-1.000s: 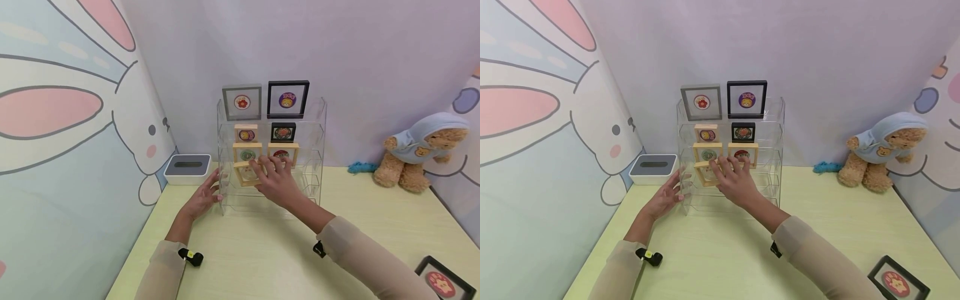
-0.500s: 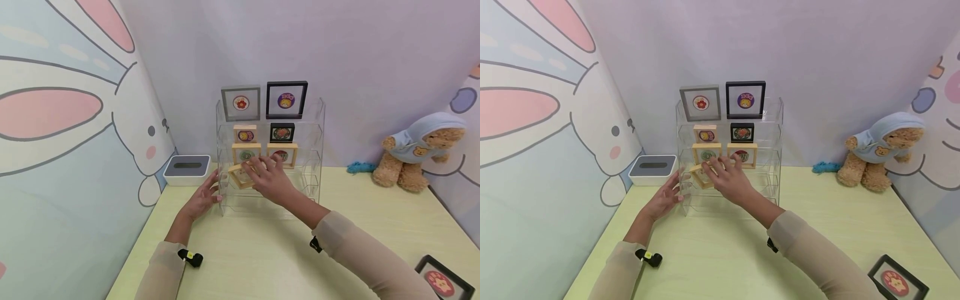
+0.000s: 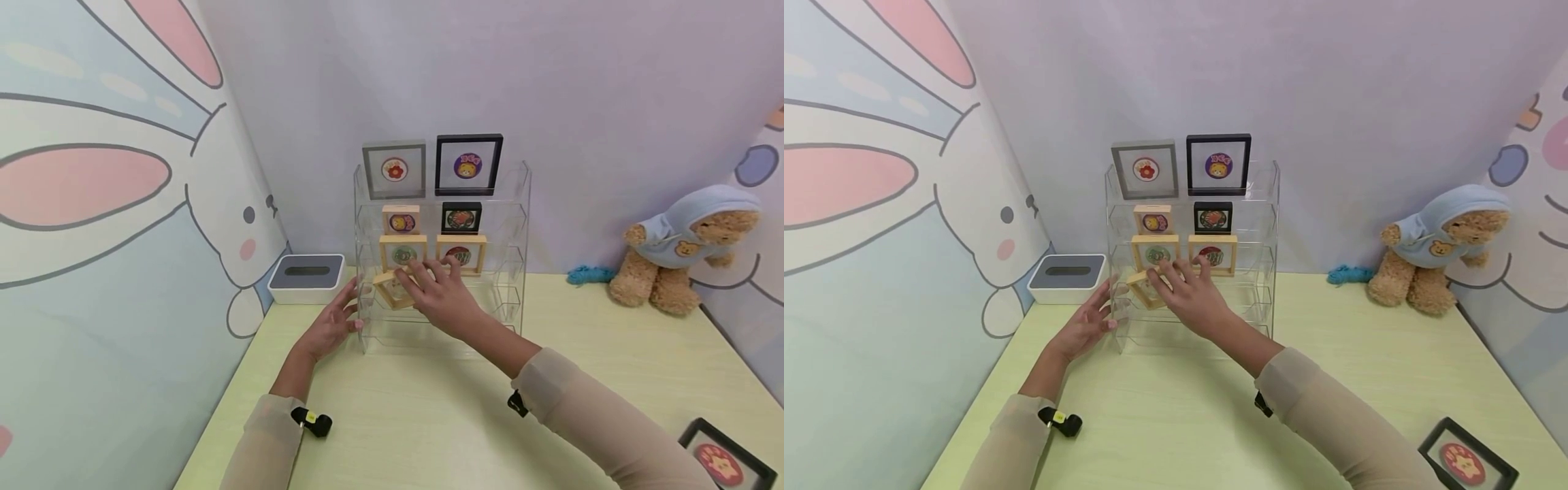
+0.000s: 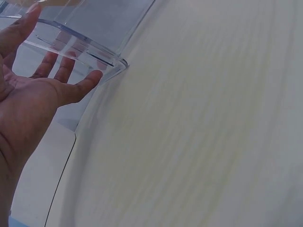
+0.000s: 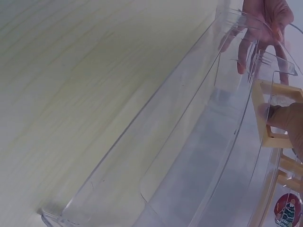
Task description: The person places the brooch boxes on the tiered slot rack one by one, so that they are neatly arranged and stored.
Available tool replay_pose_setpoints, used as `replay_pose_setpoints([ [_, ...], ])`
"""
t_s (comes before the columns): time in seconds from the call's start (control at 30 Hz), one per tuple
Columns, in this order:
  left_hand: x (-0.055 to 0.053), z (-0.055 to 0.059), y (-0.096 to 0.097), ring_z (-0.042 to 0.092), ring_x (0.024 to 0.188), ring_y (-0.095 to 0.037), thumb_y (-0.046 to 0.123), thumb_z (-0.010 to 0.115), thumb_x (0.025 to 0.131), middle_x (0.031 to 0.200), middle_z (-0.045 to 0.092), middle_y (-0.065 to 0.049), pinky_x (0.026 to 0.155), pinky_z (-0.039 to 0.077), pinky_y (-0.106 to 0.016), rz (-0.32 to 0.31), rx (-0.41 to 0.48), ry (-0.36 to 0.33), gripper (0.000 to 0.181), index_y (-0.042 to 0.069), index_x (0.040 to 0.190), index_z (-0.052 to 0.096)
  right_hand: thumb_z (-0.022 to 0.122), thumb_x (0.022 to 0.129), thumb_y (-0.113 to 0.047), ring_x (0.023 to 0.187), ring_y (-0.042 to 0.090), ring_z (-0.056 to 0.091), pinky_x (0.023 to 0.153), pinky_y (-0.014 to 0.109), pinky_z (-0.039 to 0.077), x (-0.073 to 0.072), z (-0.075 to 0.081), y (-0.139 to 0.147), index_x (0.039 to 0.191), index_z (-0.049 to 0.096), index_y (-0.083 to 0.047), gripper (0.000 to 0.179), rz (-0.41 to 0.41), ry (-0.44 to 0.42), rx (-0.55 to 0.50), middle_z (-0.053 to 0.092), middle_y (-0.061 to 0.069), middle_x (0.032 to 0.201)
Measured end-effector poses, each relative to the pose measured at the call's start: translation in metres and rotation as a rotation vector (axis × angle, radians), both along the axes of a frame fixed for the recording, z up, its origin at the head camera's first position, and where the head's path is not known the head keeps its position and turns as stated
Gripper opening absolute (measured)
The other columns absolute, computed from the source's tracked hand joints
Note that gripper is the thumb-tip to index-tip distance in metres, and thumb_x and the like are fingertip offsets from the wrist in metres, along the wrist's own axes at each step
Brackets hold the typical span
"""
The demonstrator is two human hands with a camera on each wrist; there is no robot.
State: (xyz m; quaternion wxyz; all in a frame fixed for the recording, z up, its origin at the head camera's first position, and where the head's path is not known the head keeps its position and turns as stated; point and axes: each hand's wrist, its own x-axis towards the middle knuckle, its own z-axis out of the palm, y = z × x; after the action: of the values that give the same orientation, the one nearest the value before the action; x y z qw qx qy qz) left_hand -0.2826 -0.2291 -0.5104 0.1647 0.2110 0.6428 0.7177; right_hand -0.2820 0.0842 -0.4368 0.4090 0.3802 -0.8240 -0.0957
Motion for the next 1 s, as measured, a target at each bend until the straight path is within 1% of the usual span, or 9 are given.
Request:
replay_pose_setpoints([
  [0.1, 0.000, 0.000, 0.000, 0.025, 0.160, -0.044, -0.014, 0.062, 0.101, 0.179, 0.011, -0.022, 0.120, 0.047, -0.038, 0.002, 0.006, 0.001, 0.103, 0.030, 0.180, 0.012, 0.096, 0.086, -0.035, 0.124, 0.035, 0.057, 0.100, 0.062, 0.044, 0.001, -0.001, 0.001, 0.155, 0.062, -0.018, 0.079, 0.013, 0.009, -0.018, 0.060, 0.014, 0.145],
  [0.2, 0.000, 0.001, 0.000, 0.025, 0.159, -0.045, -0.014, 0.061, 0.100, 0.179, 0.010, -0.023, 0.120, 0.048, -0.037, 0.003, 0.014, 0.010, 0.103, 0.028, 0.180, 0.011, 0.086, 0.096, -0.024, 0.120, 0.035, 0.059, 0.100, 0.062, 0.045, 0.002, -0.003, 0.001, 0.151, 0.065, -0.018, 0.059, 0.030, 0.010, -0.034, 0.061, 0.013, 0.139],
  [0.27, 0.000, 0.001, 0.000, 0.025, 0.159, -0.046, -0.014, 0.062, 0.100, 0.180, 0.010, -0.023, 0.119, 0.048, -0.037, 0.004, 0.015, 0.013, 0.103, 0.027, 0.180, 0.011, 0.081, 0.099, -0.021, 0.118, 0.035, 0.059, 0.100, 0.063, 0.046, 0.003, -0.004, 0.002, 0.150, 0.066, -0.018, 0.053, 0.036, -0.005, -0.040, 0.062, 0.013, 0.135],
  [0.33, 0.000, 0.001, 0.000, 0.025, 0.158, -0.045, -0.014, 0.061, 0.100, 0.180, 0.010, -0.023, 0.120, 0.048, -0.038, 0.003, 0.013, 0.014, 0.103, 0.028, 0.180, 0.011, 0.081, 0.099, -0.025, 0.117, 0.036, 0.059, 0.101, 0.064, 0.045, 0.005, -0.005, 0.002, 0.151, 0.065, -0.018, 0.055, 0.036, -0.036, -0.044, 0.061, 0.013, 0.135],
  [0.47, 0.001, 0.000, 0.000, 0.027, 0.158, -0.042, -0.014, 0.061, 0.101, 0.181, 0.011, -0.022, 0.121, 0.046, -0.039, 0.004, 0.007, 0.010, 0.102, 0.028, 0.180, 0.012, 0.083, 0.095, -0.036, 0.120, 0.036, 0.057, 0.104, 0.067, 0.043, 0.008, -0.006, 0.003, 0.155, 0.060, -0.019, 0.067, 0.015, -0.103, -0.042, 0.059, 0.012, 0.138],
  [0.6, 0.001, -0.001, 0.000, 0.031, 0.156, -0.036, -0.014, 0.062, 0.101, 0.180, 0.012, -0.022, 0.120, 0.046, -0.039, 0.007, 0.001, 0.009, 0.103, 0.030, 0.180, 0.012, 0.083, 0.095, -0.041, 0.124, 0.037, 0.055, 0.106, 0.067, 0.041, 0.011, -0.004, 0.007, 0.158, 0.056, -0.020, 0.071, 0.012, -0.160, -0.061, 0.058, 0.012, 0.142],
  [0.67, 0.001, -0.001, 0.001, 0.032, 0.155, -0.034, -0.014, 0.062, 0.101, 0.180, 0.013, -0.021, 0.120, 0.046, -0.039, 0.009, -0.003, 0.007, 0.103, 0.031, 0.179, 0.013, 0.084, 0.094, -0.042, 0.124, 0.037, 0.055, 0.105, 0.068, 0.041, 0.013, -0.002, 0.012, 0.157, 0.057, -0.019, 0.073, 0.021, -0.172, -0.086, 0.059, 0.012, 0.143],
  [0.83, 0.002, -0.001, 0.001, 0.030, 0.156, -0.037, -0.014, 0.060, 0.101, 0.180, 0.011, -0.021, 0.120, 0.046, -0.040, 0.007, -0.010, 0.012, 0.102, 0.033, 0.179, 0.013, 0.090, 0.088, -0.043, 0.125, 0.040, 0.054, 0.102, 0.070, 0.040, 0.018, 0.004, 0.032, 0.156, 0.060, -0.016, 0.079, 0.046, -0.164, -0.133, 0.059, 0.016, 0.144],
  [1.0, 0.001, -0.001, 0.000, 0.028, 0.157, -0.038, -0.012, 0.061, 0.102, 0.180, 0.008, -0.021, 0.118, 0.048, -0.035, 0.002, 0.000, 0.014, 0.101, 0.032, 0.179, 0.013, 0.090, 0.086, -0.045, 0.129, 0.042, 0.052, 0.103, 0.071, 0.037, 0.028, 0.011, 0.062, 0.156, 0.059, -0.014, 0.083, 0.062, -0.184, -0.167, 0.057, 0.019, 0.149],
])
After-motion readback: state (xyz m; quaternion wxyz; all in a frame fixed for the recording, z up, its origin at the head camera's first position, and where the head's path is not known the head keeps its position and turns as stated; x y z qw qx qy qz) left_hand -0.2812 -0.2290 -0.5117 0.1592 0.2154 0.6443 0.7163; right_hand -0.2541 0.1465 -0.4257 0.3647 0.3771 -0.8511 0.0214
